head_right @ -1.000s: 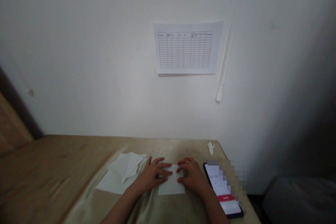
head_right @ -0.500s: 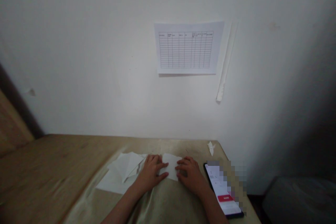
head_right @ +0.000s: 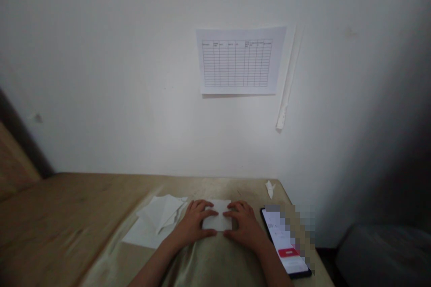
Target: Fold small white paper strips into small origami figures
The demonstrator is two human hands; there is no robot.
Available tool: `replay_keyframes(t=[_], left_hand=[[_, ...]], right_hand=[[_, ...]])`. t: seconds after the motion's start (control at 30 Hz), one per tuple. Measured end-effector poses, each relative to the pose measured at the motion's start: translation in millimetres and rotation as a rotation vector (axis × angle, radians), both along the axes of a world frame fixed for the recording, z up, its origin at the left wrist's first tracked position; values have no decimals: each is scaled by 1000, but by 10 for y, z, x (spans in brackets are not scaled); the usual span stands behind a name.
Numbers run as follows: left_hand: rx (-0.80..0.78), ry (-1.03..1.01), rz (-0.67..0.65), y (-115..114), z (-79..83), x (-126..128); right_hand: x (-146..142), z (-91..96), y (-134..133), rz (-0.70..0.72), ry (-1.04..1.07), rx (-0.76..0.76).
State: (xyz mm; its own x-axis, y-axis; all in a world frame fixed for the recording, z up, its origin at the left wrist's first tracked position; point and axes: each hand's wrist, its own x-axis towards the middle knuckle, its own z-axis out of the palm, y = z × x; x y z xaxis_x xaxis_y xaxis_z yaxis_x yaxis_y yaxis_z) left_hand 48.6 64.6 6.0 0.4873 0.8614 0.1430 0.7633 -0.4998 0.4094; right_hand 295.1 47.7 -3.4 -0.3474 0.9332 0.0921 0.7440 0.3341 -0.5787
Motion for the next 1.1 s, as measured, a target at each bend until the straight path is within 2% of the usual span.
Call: replay_keyframes(t=[0.27,0.57,0.87,1.1], left_hand=[[-1,-52,20,-4,-10,3],[6,-115,43,27,-49,4],[-48,-225,57,97,-80,-1],[-76,-298,90,83,-58,1]], right_hand=[[19,-51,6,46,78,34],[32,-107,33,47,145,145],[36,-106,102,-42,138,166],[-40,-200,185,-104,121,208]])
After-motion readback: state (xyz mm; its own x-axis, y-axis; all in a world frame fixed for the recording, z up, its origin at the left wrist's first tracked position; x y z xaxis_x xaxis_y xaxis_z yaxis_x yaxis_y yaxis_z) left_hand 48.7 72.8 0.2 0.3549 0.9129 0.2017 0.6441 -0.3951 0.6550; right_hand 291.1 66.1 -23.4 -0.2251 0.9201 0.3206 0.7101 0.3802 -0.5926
